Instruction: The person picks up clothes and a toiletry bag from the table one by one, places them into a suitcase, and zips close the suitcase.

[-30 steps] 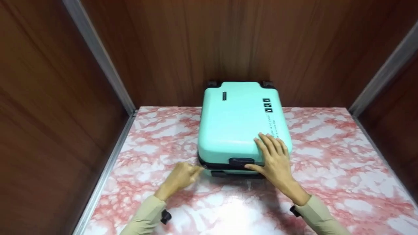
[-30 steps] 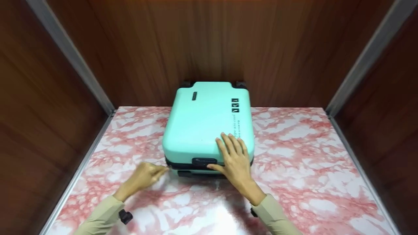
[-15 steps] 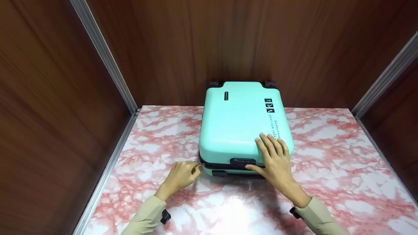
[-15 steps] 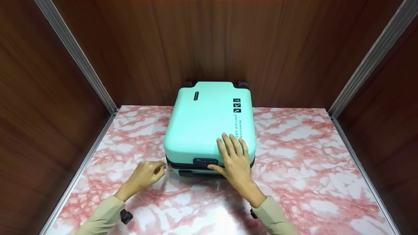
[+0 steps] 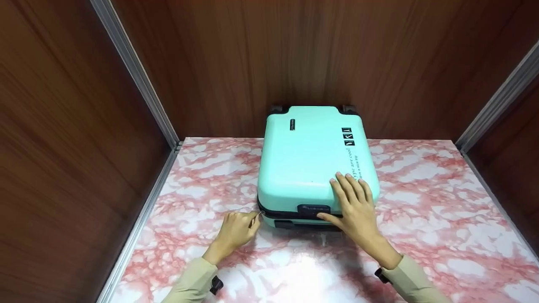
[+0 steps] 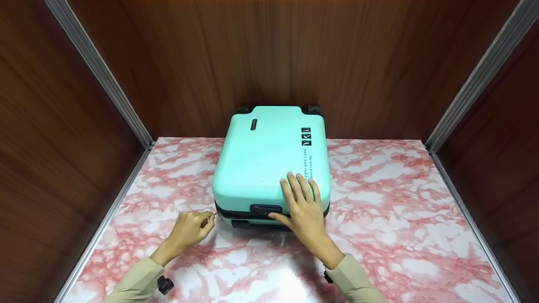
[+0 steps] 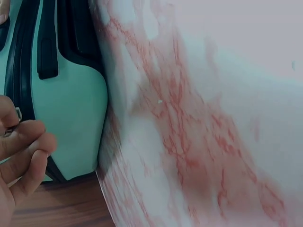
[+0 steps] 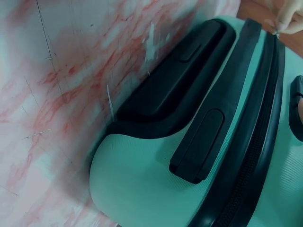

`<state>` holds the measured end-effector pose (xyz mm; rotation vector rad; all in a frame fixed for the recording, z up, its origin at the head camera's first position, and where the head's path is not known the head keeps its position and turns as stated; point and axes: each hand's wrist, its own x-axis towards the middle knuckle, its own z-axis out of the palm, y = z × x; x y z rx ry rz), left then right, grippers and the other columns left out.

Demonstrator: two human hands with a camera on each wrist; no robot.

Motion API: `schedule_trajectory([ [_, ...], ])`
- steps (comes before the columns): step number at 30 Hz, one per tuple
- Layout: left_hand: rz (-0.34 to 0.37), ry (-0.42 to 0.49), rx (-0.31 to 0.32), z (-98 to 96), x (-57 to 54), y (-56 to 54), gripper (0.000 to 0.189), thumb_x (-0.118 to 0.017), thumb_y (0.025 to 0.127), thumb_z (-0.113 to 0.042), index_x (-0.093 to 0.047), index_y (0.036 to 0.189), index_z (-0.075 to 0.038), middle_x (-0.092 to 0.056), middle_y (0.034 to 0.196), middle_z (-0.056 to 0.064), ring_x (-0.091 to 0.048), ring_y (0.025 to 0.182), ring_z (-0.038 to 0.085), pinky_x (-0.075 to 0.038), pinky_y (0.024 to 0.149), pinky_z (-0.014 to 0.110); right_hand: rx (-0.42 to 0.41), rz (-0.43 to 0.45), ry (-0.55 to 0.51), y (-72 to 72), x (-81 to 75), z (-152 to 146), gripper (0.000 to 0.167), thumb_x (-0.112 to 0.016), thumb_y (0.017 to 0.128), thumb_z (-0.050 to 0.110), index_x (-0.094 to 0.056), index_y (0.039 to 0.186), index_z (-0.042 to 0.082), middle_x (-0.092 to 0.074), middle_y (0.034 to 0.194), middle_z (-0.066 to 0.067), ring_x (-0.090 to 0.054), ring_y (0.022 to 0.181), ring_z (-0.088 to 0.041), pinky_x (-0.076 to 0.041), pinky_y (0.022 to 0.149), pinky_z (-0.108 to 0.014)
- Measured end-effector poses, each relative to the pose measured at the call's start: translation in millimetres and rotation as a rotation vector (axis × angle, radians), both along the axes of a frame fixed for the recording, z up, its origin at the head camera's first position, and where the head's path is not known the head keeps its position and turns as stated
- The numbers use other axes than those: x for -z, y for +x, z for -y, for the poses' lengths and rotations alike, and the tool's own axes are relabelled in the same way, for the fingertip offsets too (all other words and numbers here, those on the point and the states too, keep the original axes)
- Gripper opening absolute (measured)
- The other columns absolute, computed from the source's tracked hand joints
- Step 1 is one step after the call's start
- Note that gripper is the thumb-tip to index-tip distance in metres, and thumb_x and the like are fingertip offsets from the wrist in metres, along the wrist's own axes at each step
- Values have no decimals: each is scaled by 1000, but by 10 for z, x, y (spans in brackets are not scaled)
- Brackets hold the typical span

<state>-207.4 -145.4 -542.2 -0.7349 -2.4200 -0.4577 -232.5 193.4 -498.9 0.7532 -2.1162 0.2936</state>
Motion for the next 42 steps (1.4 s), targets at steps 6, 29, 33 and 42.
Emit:
schedule_trajectory([
  [6,-37,-7,-57,-48,3,36,22,-70,85,-11,-59,66,-15,-42,49,-7,-43,42,14,-25,43,27,11,4,-1,18,-6,4,96,-68,74,67,-49,144,4,-46,147,-16,-41,133,-40,-24,111,-55],
  [29,-13,28,-191,-168,-34,13,18,-69,84,-10,-63,67,-9,-51,49,-1,-50,41,20,-37,38,36,21,-41,11,0,34,-23,92,-65,79,69,-51,143,5,-48,146,-15,-43,132,-37,-27,109,-53],
  [33,-12,23,-183,-163,-44,5,14,-68,85,-10,-67,71,-8,-56,51,0,-53,41,21,-39,39,36,8,-57,-4,-17,37,-44,92,-66,77,69,-52,142,6,-49,146,-14,-44,132,-37,-27,109,-53],
  [42,45,45,-204,-73,-96,-53,21,-66,86,-12,-61,65,-10,-53,50,0,-49,41,21,-39,40,38,-8,-64,-13,-40,32,-41,92,-70,72,65,-54,141,6,-51,144,-14,-45,131,-37,-28,109,-52],
])
